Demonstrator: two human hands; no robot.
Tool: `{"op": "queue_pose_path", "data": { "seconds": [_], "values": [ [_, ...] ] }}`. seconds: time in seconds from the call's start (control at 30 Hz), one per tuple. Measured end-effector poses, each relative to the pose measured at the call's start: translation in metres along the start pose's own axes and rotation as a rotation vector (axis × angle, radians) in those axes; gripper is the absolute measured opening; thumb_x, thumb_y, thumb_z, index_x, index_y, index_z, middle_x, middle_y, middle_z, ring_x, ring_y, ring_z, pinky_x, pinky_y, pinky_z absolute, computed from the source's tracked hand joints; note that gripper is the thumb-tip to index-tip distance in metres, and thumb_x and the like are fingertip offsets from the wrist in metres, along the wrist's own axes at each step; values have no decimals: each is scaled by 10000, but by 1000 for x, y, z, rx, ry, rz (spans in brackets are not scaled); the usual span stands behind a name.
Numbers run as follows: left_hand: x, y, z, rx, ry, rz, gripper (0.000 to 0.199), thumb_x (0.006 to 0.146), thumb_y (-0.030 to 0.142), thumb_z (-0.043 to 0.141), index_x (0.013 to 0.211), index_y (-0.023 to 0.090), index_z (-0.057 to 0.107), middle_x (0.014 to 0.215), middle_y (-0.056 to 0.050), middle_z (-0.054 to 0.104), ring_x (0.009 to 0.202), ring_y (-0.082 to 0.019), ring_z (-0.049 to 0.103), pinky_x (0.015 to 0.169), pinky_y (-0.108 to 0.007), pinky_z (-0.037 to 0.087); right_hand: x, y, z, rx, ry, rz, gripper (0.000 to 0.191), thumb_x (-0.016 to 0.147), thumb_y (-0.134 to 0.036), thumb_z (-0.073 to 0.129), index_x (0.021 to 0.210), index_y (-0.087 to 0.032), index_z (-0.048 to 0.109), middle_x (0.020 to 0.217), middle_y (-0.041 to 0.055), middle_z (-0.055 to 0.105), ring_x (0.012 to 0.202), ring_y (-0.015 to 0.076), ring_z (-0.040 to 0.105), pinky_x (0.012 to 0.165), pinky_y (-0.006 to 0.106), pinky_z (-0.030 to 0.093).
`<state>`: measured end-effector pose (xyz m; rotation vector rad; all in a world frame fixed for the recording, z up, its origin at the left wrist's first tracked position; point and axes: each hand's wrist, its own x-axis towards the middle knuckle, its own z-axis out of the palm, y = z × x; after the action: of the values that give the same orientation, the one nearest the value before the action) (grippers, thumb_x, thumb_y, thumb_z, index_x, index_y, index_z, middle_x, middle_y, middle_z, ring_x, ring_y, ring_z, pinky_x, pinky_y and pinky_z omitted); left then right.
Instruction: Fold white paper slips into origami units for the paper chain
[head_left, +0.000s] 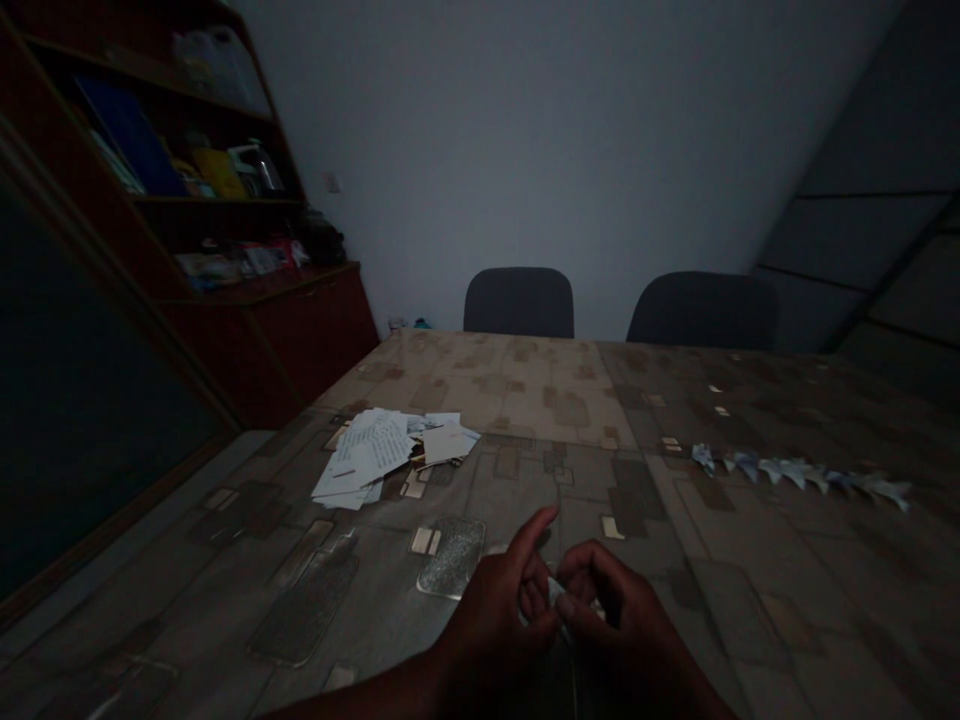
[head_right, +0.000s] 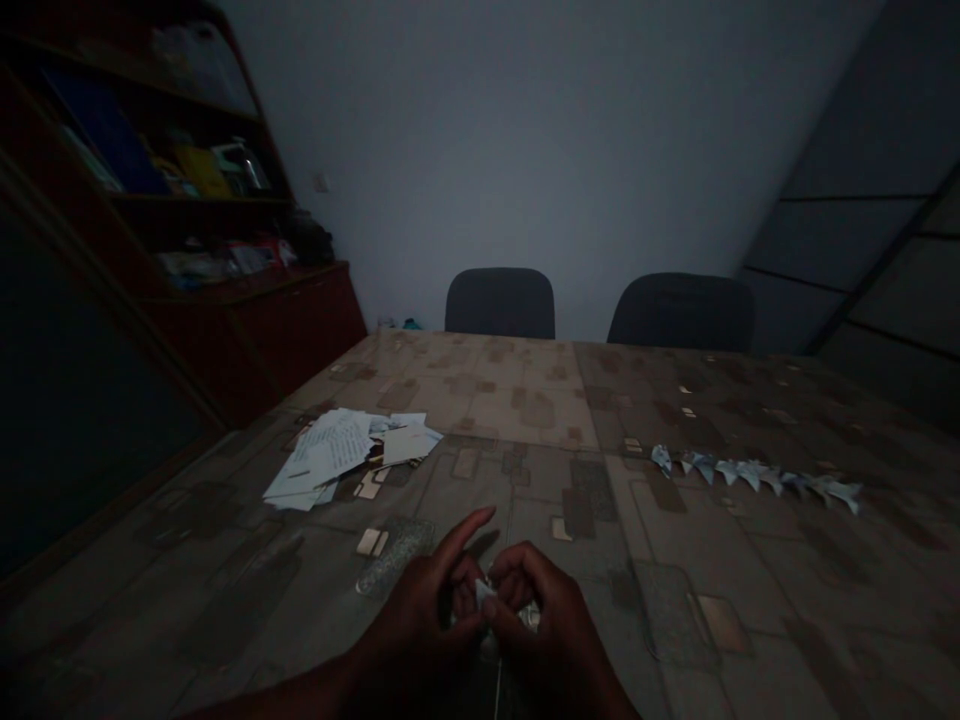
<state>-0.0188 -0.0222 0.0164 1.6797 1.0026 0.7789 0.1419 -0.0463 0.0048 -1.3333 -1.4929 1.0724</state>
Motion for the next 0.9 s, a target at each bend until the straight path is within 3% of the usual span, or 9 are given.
{"op": "queue_pose_path", "data": {
  "seconds": [0.13,0.27,0.33,0.4,0.47,0.57,0.73,0.8,0.9],
  "values": [
    [2,-3,1,-97,-10,-32,735,697,112,621,1396,163,398,719,20,582,594,-120,517,567,-216,388,1,1,-2,-2,-11,-5,78,748,-258,567,707,-197,541,618,-38,503,591,140,481,554,239,368],
    [6,-7,3,-283,12,-147,233,713,253,641,901,119,608,669,26,522,587,-104,464,547,-201,354,2,8,-3,92,62,1,180,793,-366,588,743,-205,523,632,-50,453,581,132,443,540,234,346],
    [7,-7,3,-307,1,-179,206,719,325,636,737,129,574,625,35,489,550,-92,417,520,-199,319,1,13,-2,181,64,32,237,807,-428,584,751,-212,503,622,-61,428,560,124,419,519,228,328],
    [7,-6,3,-286,12,-169,217,724,344,622,706,135,568,603,39,476,537,-93,403,511,-202,304,0,16,1,240,76,58,269,811,-464,576,757,-219,481,618,-66,417,546,118,407,505,224,314],
    [7,-4,3,-205,37,-126,173,729,306,603,688,139,578,589,37,480,552,-105,425,524,-209,309,-1,17,1,221,84,48,261,814,-461,567,767,-221,478,630,-60,435,556,122,429,516,228,330],
    [4,-3,1,25,60,-6,85,719,193,589,652,143,597,591,22,521,588,-122,475,574,-224,329,-1,12,-4,13,63,-31,165,802,-371,572,828,-213,534,673,-32,510,622,152,510,572,251,387],
    [2,-12,-1,361,67,222,83,704,77,593,702,156,618,683,-7,604,665,-140,525,639,-241,336,1,1,-13,-391,1,-287,75,796,-208,539,738,-211,586,700,7,603,666,174,573,608,273,426],
    [3,-14,-3,436,46,261,85,711,79,593,712,162,611,699,-15,616,676,-147,527,639,-244,336,2,-2,-14,-465,7,-359,94,800,-184,532,724,-211,582,690,9,614,663,174,581,604,273,432],
    [6,-13,-6,493,2,260,86,711,78,589,718,163,598,707,-17,620,685,-152,526,637,-247,333,3,-5,-16,-518,-1,-351,133,801,-153,498,707,-211,574,669,9,613,635,167,589,583,267,439]
  ]
}}
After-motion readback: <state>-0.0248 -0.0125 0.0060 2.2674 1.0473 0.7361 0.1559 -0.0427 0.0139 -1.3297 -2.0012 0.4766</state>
